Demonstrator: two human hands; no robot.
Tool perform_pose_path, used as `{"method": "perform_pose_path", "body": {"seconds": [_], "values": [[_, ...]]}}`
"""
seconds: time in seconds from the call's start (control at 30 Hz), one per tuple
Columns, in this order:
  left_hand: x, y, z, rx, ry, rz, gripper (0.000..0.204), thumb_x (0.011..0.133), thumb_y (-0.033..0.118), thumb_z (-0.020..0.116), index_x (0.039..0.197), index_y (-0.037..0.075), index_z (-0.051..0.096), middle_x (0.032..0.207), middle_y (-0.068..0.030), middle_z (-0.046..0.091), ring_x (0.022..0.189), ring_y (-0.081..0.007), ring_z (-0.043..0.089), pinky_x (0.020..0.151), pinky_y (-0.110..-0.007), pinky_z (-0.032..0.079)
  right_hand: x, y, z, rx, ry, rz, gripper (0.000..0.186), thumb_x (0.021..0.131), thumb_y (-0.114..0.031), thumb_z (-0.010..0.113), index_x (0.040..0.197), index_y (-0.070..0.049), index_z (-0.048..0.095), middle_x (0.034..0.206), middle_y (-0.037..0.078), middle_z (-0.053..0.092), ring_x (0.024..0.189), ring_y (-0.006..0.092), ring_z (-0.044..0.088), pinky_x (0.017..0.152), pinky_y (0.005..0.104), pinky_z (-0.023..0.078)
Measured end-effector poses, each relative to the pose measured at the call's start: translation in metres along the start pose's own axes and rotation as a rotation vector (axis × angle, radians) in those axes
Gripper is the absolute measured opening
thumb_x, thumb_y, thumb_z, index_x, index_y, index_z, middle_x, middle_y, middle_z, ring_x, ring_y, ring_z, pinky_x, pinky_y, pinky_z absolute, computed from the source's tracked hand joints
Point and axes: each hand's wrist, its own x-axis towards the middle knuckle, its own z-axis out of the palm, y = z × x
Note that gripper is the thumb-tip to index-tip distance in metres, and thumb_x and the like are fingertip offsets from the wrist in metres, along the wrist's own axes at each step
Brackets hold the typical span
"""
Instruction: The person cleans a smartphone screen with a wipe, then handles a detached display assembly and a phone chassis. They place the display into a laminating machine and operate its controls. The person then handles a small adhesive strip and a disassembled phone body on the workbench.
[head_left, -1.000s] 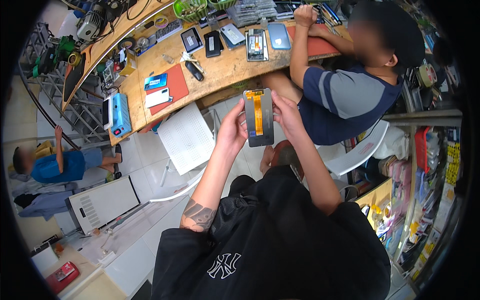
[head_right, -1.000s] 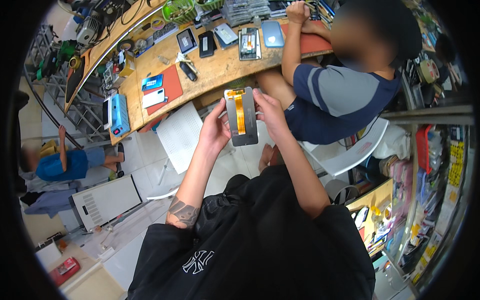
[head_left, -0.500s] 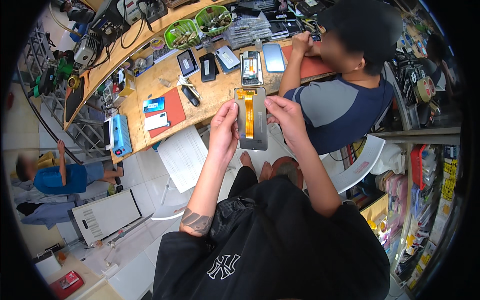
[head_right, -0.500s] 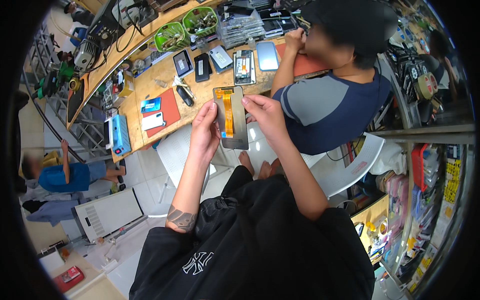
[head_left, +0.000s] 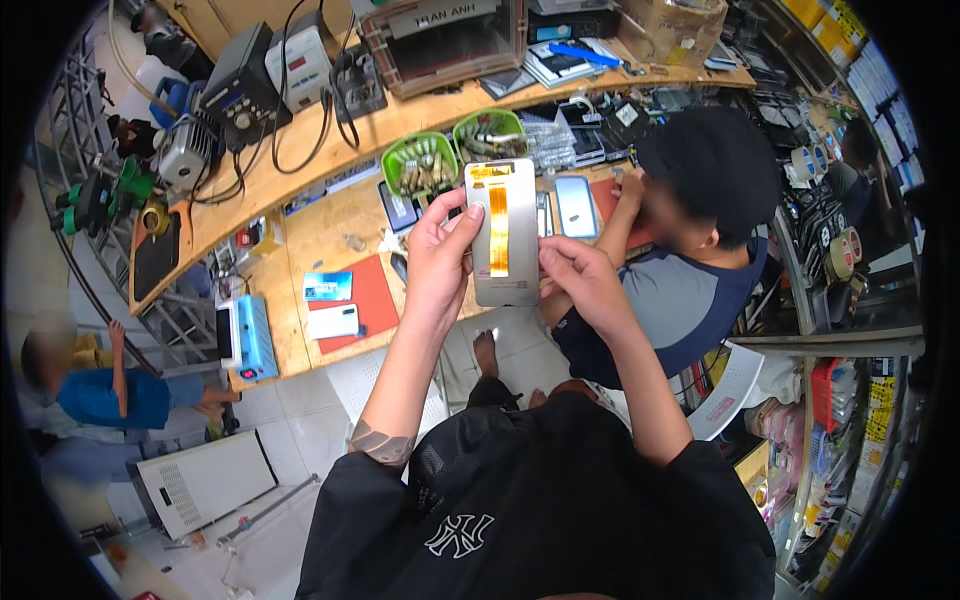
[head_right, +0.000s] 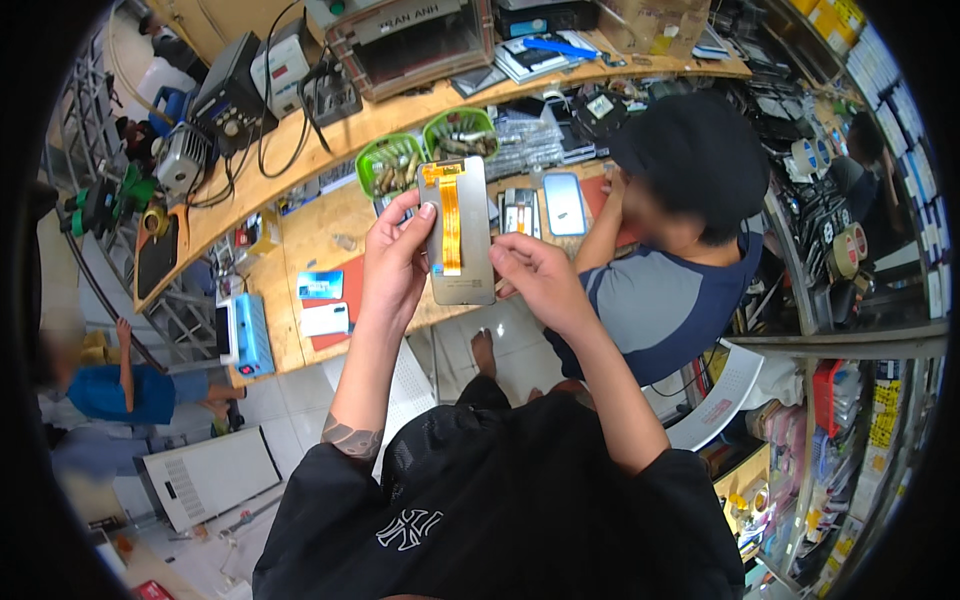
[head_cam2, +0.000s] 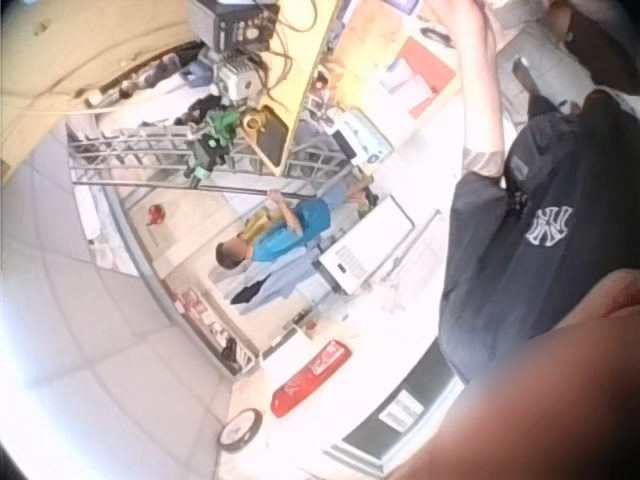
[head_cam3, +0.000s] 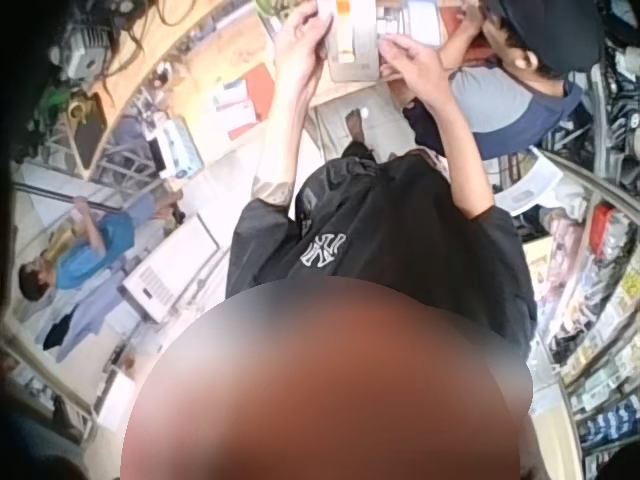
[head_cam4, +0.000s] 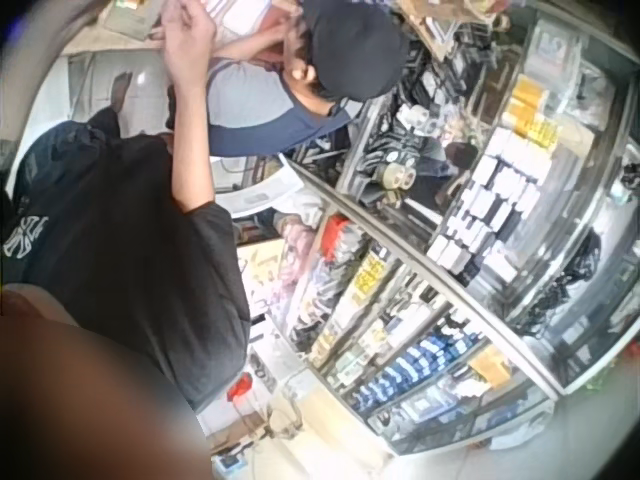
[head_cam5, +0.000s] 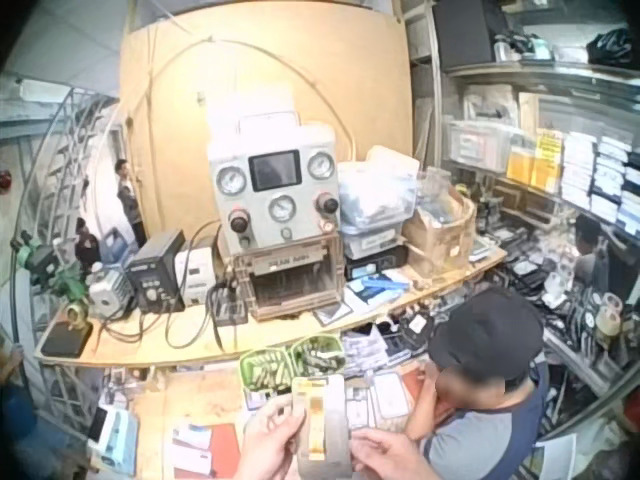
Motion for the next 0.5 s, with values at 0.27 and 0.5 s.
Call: {"method": "perform_pose_path", "body": {"seconds": [0.27,0.5], "values": [[0.084,0.028,0.036,-0.261,-0.210,0.018,0.031,0.109,0.017,0.064,0.136,0.004,0.057,0.122,-0.0100,0.073,0.112,-0.0193,0.072,0.099,-0.041,0.060,0.038,-0.037,0.016,0.092,0.299,-0.225,0.030,0.106,-0.009,0.066,0.133,0.005,0.064,0.116,0.008,0.075,0.103,0.0113,0.072,0.084,0.0282,0.061],[0.172,0.092,0.034,0.605,-0.285,0.311,0.035,0.112,0.032,0.059,0.131,0.004,0.070,0.112,-0.0087,0.077,0.091,-0.0193,0.075,0.081,-0.034,0.061,0.034,-0.054,0.004,0.153,0.562,-0.304,0.030,0.109,-0.015,0.063,0.129,0.006,0.063,0.114,0.013,0.075,0.098,0.0174,0.075,0.079,0.0330,0.066]]}}
